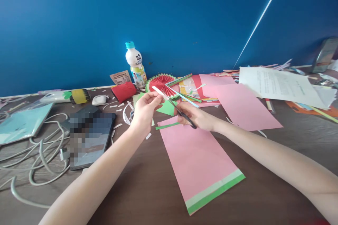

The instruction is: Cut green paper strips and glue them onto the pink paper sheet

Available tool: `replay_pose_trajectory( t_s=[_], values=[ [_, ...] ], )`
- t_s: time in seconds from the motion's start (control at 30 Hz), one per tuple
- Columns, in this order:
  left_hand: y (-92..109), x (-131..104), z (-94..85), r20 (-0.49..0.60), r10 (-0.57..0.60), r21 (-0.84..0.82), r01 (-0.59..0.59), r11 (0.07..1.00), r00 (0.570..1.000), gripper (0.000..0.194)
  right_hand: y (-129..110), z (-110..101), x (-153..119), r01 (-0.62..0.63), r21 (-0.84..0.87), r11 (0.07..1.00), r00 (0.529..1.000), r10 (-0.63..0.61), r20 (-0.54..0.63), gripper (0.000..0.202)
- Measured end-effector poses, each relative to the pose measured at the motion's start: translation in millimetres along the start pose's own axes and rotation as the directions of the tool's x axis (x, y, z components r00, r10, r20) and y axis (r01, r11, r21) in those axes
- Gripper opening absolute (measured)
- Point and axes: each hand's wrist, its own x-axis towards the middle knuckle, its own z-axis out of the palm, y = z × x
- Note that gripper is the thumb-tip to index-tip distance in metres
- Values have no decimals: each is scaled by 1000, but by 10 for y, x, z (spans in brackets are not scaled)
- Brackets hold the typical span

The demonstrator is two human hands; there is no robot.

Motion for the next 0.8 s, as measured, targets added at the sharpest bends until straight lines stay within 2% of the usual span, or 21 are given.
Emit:
replay_pose_trajectory(
  t_s=[0.2, 0.4, 0.8],
  values=[
    [-6, -13, 13, 4, 69, 67, -70, 995, 998, 20, -20, 7, -9, 55, 26, 998, 997, -56, 45, 33],
    [-25, -18, 17, -16, 129, 116, -126, 985, 992, 18, -31, 5, -13, 64, -25, 998, 997, -63, 39, 32],
    [-48, -40, 42, -9, 125, 136, -123, 983, 992, 16, -4, 8, -15, 105, -61, 993, 994, -103, 26, 27]
  ],
)
